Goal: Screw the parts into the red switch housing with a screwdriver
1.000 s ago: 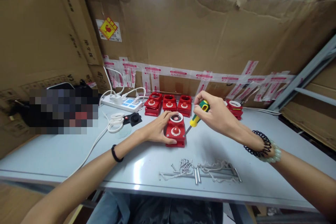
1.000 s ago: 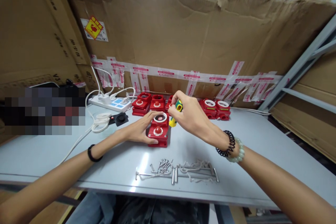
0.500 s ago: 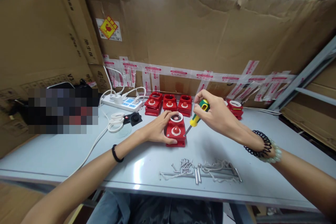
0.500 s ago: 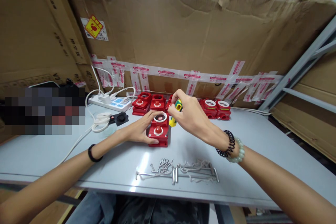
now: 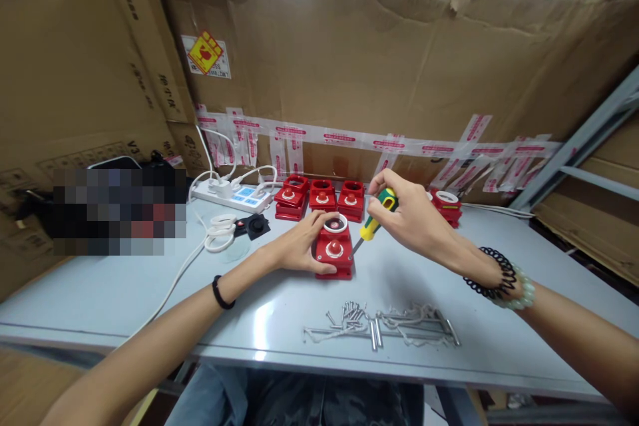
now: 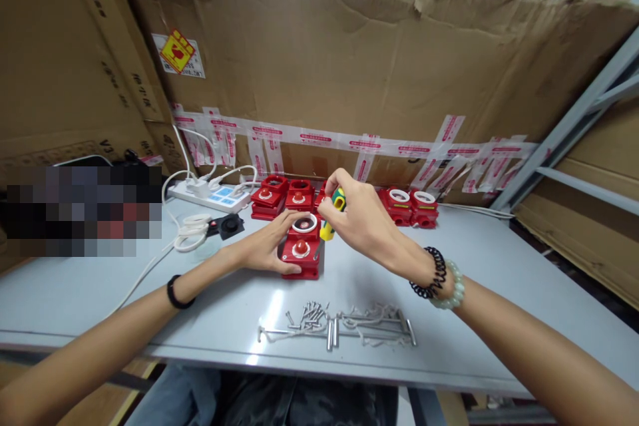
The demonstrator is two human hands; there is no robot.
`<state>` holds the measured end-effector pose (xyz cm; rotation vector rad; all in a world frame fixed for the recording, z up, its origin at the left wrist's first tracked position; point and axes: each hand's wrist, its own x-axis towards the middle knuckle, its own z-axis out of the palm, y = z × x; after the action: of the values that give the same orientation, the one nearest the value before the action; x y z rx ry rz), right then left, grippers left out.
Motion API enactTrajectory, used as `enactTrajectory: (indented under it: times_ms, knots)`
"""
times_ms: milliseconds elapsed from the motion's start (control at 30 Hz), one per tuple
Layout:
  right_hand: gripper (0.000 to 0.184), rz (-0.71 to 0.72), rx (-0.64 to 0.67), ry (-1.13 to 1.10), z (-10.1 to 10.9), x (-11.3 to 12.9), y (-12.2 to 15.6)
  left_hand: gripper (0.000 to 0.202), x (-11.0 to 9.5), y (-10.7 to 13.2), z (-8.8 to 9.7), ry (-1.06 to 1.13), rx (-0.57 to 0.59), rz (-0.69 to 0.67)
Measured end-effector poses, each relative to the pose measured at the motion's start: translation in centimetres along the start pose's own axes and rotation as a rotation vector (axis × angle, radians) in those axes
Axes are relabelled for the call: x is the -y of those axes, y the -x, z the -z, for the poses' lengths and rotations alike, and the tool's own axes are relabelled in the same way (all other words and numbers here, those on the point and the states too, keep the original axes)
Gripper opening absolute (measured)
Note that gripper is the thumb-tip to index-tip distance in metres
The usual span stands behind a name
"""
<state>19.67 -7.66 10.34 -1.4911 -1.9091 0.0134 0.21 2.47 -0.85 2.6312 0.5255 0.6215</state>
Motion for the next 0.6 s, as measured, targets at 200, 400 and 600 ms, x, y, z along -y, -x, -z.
enactTrajectory:
  times_ms: [200,400,600]
  knots:
    - [0.005,-0.011,0.015,0.024,-0.4,-0.1,0.0,0.093,-0.1,0.0,0.1,0.003,-0.003,-0.014]
    - [0.006,0.006,0.020,0.112,-0.3,0.2,-0.2,0.093,-0.2,0.0,0.1,0.001,-0.009,-0.024]
    - [0.021,0.093,0.067,0.515,-0.5,1.8,-0.7,0.095,0.2,0.0,-0.2,-0.026,0.000,-0.009]
